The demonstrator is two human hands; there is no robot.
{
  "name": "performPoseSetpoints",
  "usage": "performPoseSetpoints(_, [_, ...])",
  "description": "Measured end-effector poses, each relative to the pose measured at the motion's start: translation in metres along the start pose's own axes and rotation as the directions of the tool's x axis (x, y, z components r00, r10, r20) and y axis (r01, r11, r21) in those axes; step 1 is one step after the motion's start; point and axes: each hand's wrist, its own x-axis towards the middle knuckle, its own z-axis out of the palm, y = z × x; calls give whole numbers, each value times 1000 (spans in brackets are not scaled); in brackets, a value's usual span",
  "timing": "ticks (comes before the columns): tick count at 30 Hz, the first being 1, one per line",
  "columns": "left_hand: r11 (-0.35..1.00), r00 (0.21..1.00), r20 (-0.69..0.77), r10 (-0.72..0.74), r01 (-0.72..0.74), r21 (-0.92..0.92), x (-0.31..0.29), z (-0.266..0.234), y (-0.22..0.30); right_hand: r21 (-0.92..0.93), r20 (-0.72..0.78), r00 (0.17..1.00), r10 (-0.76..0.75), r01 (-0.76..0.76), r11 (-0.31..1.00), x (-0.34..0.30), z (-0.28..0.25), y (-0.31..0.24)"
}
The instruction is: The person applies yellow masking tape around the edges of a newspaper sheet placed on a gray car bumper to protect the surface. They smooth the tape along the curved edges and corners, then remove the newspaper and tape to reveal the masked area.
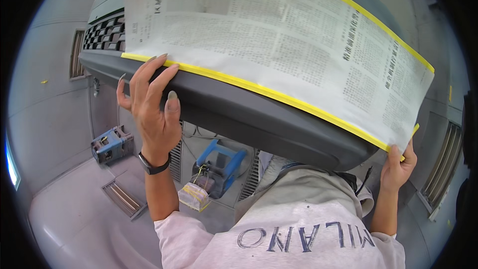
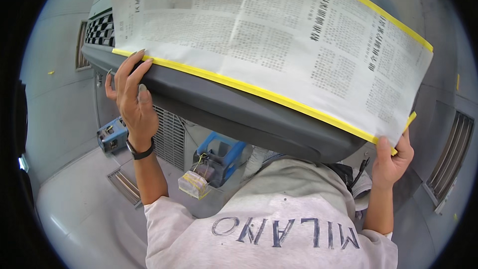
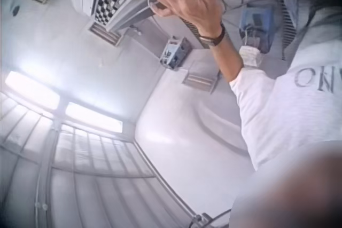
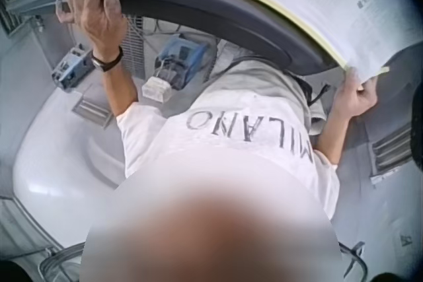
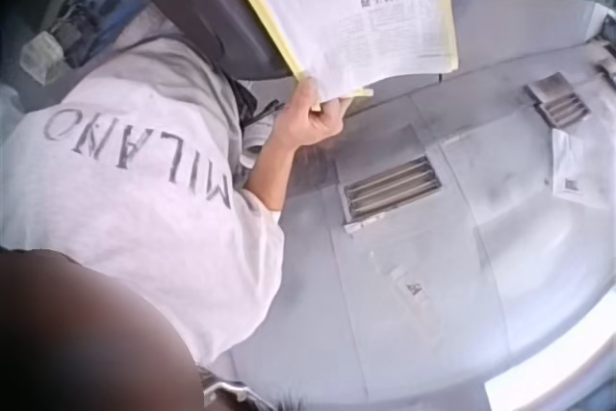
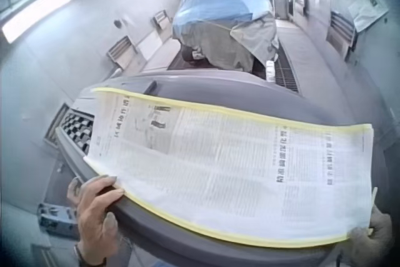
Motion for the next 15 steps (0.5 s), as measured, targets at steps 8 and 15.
performPoseSetpoints(8, [999, 998, 22, 51, -50, -10, -2, 7, 27, -130, 24, 999, -24, 26, 991, -2, 2, -8])
performPoseSetpoints(15, [995, 994, 45, 102, -101, -25, 1, 7, 48, -170, 58, 996, -61, 70, 983, 1, 11, -11])
